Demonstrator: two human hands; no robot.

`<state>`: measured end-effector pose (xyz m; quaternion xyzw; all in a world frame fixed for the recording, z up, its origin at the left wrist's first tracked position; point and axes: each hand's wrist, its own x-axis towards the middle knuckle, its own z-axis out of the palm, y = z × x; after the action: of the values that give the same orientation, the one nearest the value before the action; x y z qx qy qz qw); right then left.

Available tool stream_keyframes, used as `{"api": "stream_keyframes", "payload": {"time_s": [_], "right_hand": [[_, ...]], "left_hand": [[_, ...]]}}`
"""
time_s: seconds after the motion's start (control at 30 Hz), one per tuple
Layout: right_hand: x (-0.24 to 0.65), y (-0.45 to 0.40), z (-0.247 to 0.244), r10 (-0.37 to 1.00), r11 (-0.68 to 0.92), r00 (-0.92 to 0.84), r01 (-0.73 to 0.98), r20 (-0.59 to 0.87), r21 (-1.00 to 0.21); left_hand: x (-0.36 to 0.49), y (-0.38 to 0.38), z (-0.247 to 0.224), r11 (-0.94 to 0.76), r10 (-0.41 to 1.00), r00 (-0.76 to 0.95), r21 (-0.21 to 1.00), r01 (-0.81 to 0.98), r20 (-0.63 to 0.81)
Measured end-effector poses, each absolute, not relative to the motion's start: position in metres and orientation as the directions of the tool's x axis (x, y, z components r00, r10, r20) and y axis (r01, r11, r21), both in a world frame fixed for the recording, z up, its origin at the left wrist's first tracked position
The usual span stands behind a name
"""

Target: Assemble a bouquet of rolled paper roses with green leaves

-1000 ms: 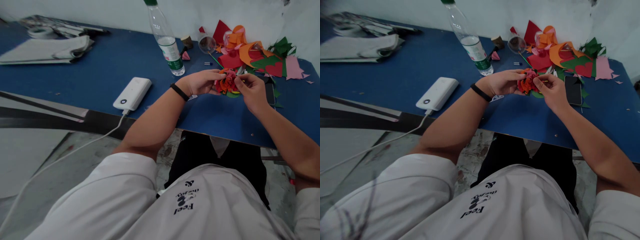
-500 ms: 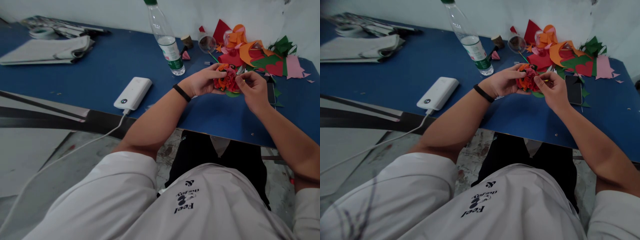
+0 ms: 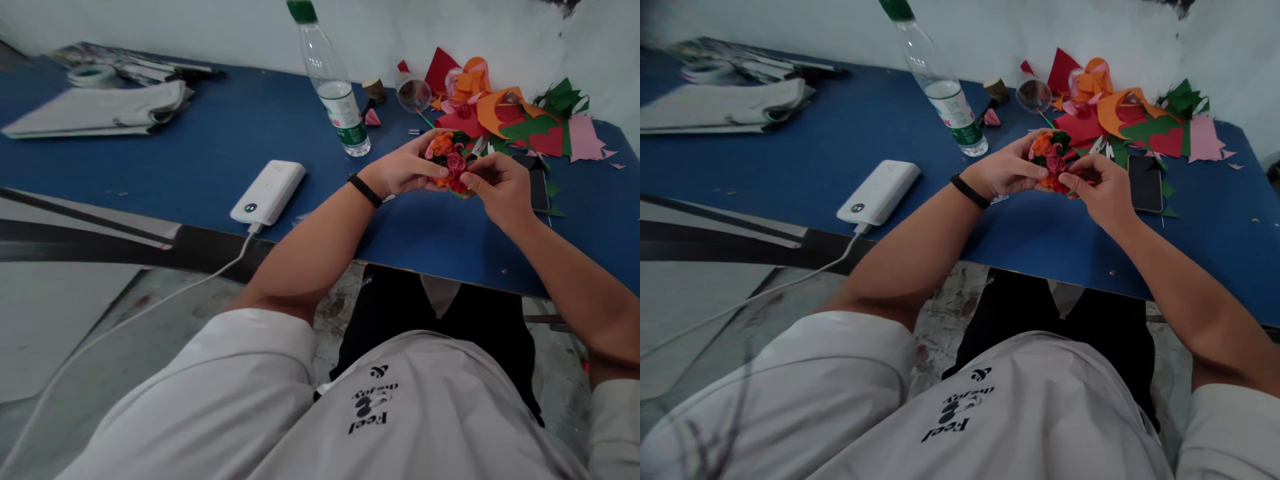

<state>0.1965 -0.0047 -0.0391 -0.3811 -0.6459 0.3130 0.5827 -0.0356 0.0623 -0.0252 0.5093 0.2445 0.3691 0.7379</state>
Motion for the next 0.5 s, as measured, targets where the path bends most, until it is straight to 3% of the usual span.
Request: {"api": "stream_keyframes", "payload": {"time_s": [0.3,0.5], "right_hand": [[0.1955,-0.0092,-0.0415,0.808,0.586,-0.022,0.141,0.589,-0.798],[0.1960,-0.0070,-0.0451,0.840,0.542,-0.061,0.110,0.539,-0.833]], "left_hand": [[-0.0370,0.0636,-0.0256,0.155,0.802,0.597,0.950,-0.270,0.038],[-0.0348,0.0575,-0.0208,0.148,0.822,0.569,0.953,-0.265,0.031]]}}
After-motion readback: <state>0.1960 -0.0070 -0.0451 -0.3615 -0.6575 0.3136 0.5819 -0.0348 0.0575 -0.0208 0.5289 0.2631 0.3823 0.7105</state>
